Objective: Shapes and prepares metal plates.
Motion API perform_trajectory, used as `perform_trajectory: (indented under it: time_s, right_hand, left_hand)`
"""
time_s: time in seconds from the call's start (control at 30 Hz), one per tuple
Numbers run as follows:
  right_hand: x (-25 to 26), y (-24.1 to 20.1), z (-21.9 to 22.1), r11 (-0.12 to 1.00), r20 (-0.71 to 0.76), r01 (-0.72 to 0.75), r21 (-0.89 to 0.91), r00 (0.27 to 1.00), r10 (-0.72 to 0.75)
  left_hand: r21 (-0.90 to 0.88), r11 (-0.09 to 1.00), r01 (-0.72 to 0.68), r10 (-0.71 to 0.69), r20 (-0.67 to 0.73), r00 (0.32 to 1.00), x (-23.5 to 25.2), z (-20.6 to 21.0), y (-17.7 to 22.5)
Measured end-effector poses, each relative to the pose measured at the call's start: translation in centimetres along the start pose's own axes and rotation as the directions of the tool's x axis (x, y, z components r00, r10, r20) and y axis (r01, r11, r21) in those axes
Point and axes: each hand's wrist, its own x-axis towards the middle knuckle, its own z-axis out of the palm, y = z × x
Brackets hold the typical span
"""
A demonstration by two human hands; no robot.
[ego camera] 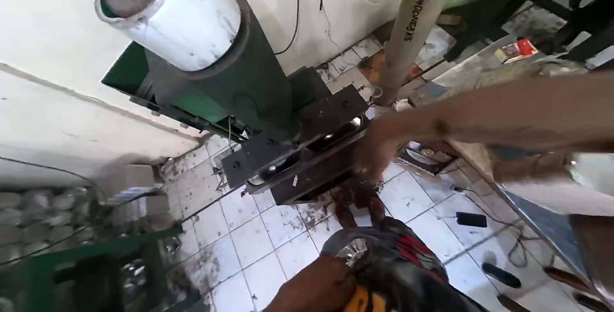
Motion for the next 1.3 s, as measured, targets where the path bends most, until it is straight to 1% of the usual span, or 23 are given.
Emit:
perform_trajectory:
  time_s: [0.03,0.07,0.1,0.13,0.17,0.2,0.23,0.27,0.37,0.4,0.47,0.53,0.6,0.67,0.77,0.87,0.97,1.07,1.13,1.17,1.23,1.27,1.3]
  right_hand:
    - [-1.6,6.0,0.6,0.977,-0.242,0.195,0.091,0.956,-0.168]
    - [-3.0,11.1,1.3,0.903,-0.474,0.402,0.149,0.831,-0.292]
    - [-5.7,13.4,1.3,0.839,-0.595,0.492,0.233,0.755,-0.277]
    - [-9.7,12.5,1.2,0.811,-0.626,0.444,0.381,0.769,-0.127]
    - [-14.3,8.4,0.8,0.75,-0.554,0.254,0.611,0.814,0.175]
    - [-17.4,2.3,0.7,0.588,-0.406,-0.013,0.808,0.712,0.573]
    - [-19.2,-1.2,1.7,0.463,-0.282,-0.163,0.871,0.605,0.744]
    - [-20.5,-1.9,4.6,0.443,-0.261,-0.187,0.877,0.588,0.765]
    - [-18.9,4.9,23.5,0.658,-0.49,0.029,0.752,0.693,0.53]
    - [-17.1,6.6,30.4,0.669,-0.485,0.042,0.742,0.722,0.493]
    - [-14.3,6.5,41.3,0.561,-0.32,-0.095,0.822,0.737,0.595]
    - [-11.2,5.4,49.1,0.363,-0.096,-0.276,0.89,0.664,0.741]
    - [-7.7,5.3,55.5,0.252,0.023,-0.391,0.885,0.578,0.816]
    - [-5.5,5.8,59.4,0.218,0.03,-0.393,0.893,0.537,0.843]
    - [-5.1,7.5,60.6,0.186,0.072,-0.386,0.903,0.565,0.822]
    - [-4.4,8.1,62.0,0.155,0.087,-0.366,0.918,0.566,0.82]
    - [-4.7,8.3,61.8,0.146,0.079,-0.344,0.927,0.563,0.823]
    - [-5.7,7.3,59.9,0.118,0.079,-0.321,0.94,0.54,0.838]
    - [-7.1,6.5,58.0,0.024,0.108,-0.241,0.97,0.522,0.846]
    - [-8.4,5.7,56.5,-0.054,0.112,-0.128,0.99,0.508,0.854]
    - [-13.4,3.2,51.6,-0.134,0.053,0.173,0.976,0.409,0.911]
    - [-16.2,1.5,49.1,-0.048,-0.033,0.301,0.952,0.257,0.966]
    - [-18.7,0.3,47.2,0.127,-0.143,0.332,0.935,0.023,0.99]
  left_hand:
    - [-0.055,0.997,-0.058,0.063,0.091,0.994,1.1,-0.4,-0.7]
    - [-0.16,0.977,-0.14,0.166,0.165,0.972,2.6,-0.6,-1.8]
    - [-0.287,0.936,-0.205,0.269,0.207,0.941,4.3,-0.2,-2.9]
    - [-0.387,0.891,-0.238,0.345,0.234,0.909,6.0,0.5,-3.3]
    - [-0.441,0.862,-0.251,0.388,0.254,0.886,7.7,1.2,-3.0]
    - [-0.455,0.852,-0.258,0.406,0.265,0.874,9.3,1.9,-2.0]
    - [-0.445,0.86,-0.25,0.394,0.267,0.879,10.7,2.4,-0.6]
    - [-0.427,0.874,-0.234,0.365,0.256,0.895,12.0,2.4,0.7]
    - [-0.278,0.939,-0.202,0.243,0.12,0.963,17.4,0.5,4.5]
    - [-0.161,0.972,-0.173,0.185,0.059,0.981,19.8,-0.6,6.4]
    - [0.118,0.992,-0.053,0.055,-0.01,0.998,25.4,-2.9,11.4]
    - [0.39,0.921,-0.007,0.002,0.013,1.0,32.1,-5.0,16.1]
    - [0.578,0.813,-0.069,0.056,0.04,0.998,39.1,-6.5,18.8]
    - [0.662,0.73,-0.171,0.134,0.107,0.985,45.0,-7.9,20.6]
    - [0.743,0.543,-0.39,0.279,0.279,0.919,52.1,-10.0,20.9]
    - [0.786,0.444,-0.429,0.311,0.314,0.897,56.7,-11.0,17.6]
    - [0.768,0.543,-0.339,0.176,0.291,0.941,57.3,-10.8,18.5]
    - [0.629,0.682,-0.372,0.239,0.289,0.927,57.6,-10.8,17.6]
    - [0.54,0.738,-0.404,0.28,0.3,0.912,57.4,-11.1,17.8]
    - [0.522,0.754,-0.399,0.272,0.305,0.913,57.1,-11.1,18.1]
    - [0.515,0.773,-0.371,0.262,0.274,0.925,56.9,-11.2,18.6]
    - [0.53,0.775,-0.345,0.239,0.259,0.936,56.8,-11.2,18.7]
    - [0.565,0.758,-0.326,0.22,0.249,0.943,56.4,-11.0,19.0]
